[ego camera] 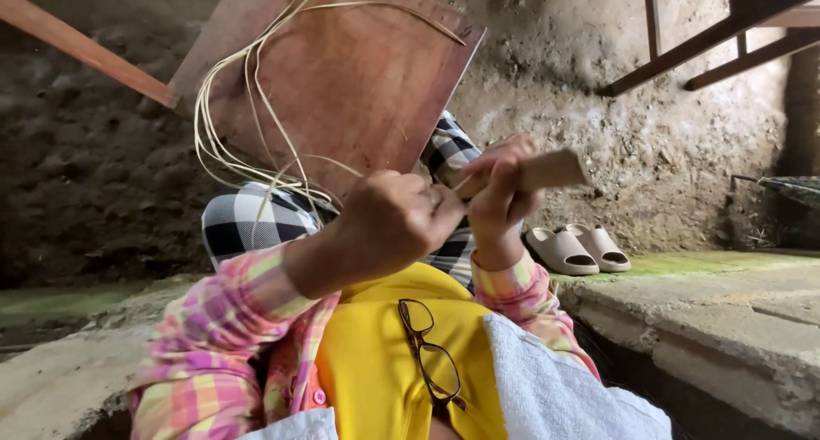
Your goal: Smoothing thin bamboo strips by pulling them through a wooden scraping tool to prepare them for crafting.
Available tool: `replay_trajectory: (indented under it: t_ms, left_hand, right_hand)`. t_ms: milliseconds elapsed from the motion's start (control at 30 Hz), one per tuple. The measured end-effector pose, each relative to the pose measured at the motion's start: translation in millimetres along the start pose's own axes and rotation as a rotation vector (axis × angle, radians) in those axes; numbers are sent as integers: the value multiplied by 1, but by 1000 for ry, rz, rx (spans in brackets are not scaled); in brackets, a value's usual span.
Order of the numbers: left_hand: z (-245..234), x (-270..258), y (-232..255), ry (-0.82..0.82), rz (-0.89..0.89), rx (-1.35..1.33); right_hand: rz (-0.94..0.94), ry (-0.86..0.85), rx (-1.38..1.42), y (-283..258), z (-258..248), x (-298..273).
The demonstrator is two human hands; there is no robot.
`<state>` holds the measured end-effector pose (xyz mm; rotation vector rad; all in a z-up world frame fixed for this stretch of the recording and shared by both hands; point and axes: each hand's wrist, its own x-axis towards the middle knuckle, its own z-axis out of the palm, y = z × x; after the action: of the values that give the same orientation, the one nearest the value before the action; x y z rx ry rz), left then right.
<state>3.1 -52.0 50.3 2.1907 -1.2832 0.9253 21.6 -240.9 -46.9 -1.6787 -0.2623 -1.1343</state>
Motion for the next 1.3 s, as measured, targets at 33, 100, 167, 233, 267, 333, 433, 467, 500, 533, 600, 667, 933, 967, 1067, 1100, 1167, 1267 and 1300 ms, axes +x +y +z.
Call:
replay_trajectory:
  t_ms: [33, 100, 167, 233, 267, 333, 433, 467, 500, 533, 600, 667, 933, 967, 1067, 1100, 1167, 1267, 1300]
  left_hand:
    - [-10, 1, -4, -16, 24, 57]
    - [-33, -4, -16, -40, 45, 118]
    - [-59, -15, -31, -61, -111, 327]
    - [-86, -22, -44, -30, -184, 380]
    - [-99, -26, -50, 2, -250, 415]
    - [-116, -36, -47, -11, -320, 561]
    - [-126, -51, -58, 37, -392, 856]
    - [-125, -55, -65, 103, -396, 1009]
    - [-128, -51, -63, 101, -395, 1006]
    - [-130, -46, -63, 137, -496, 599]
    - [-117, -28, -74, 173, -578, 187]
    - [-89, -6, -92, -278, -59, -296]
    - [39, -154, -266, -230, -549, 287]
    - [61, -184, -280, -381, -522, 557]
    - [83, -229, -288, -402, -551, 241]
    - [90, -236, -289, -401, -552, 241]
    - [106, -249, -293, -431, -649, 251]
    - [105, -242, -289, -509, -768, 222]
    - [105, -241, -287, -509, -768, 223]
  right_hand:
    - [13, -36, -55, 30, -11, -5]
    - [32, -73, -104, 61, -20, -6]
    - [156, 73, -127, 66, -13, 7]
    - [394, 59, -144, 101, -40, -6]
    - [635, 48, -181, 118, -54, -13]
    - [596, -1, -308, 153, -78, -26]
    - [705, -35, -526, 165, -100, -32]
    - [852, -28, -614, 161, -107, -30]
    - [854, -26, -615, 179, -125, -42]
    - [905, 18, -639, 197, -143, -54]
    - [951, 61, -660, 214, -155, -70]
    - [887, 46, -453, 212, -150, -78]
    - [1072, -54, -223, 157, -105, -72]
    - [1103, -75, -229, 157, -104, -74]
    - [1070, -147, -177, 156, -102, -75]
    - [1069, -148, -178, 156, -99, -76]
    - [1087, -219, -254, 155, -92, -78]
    - [1112, -248, -262, 152, -82, -79]
    - [1112, -249, -261, 147, -79, -77]
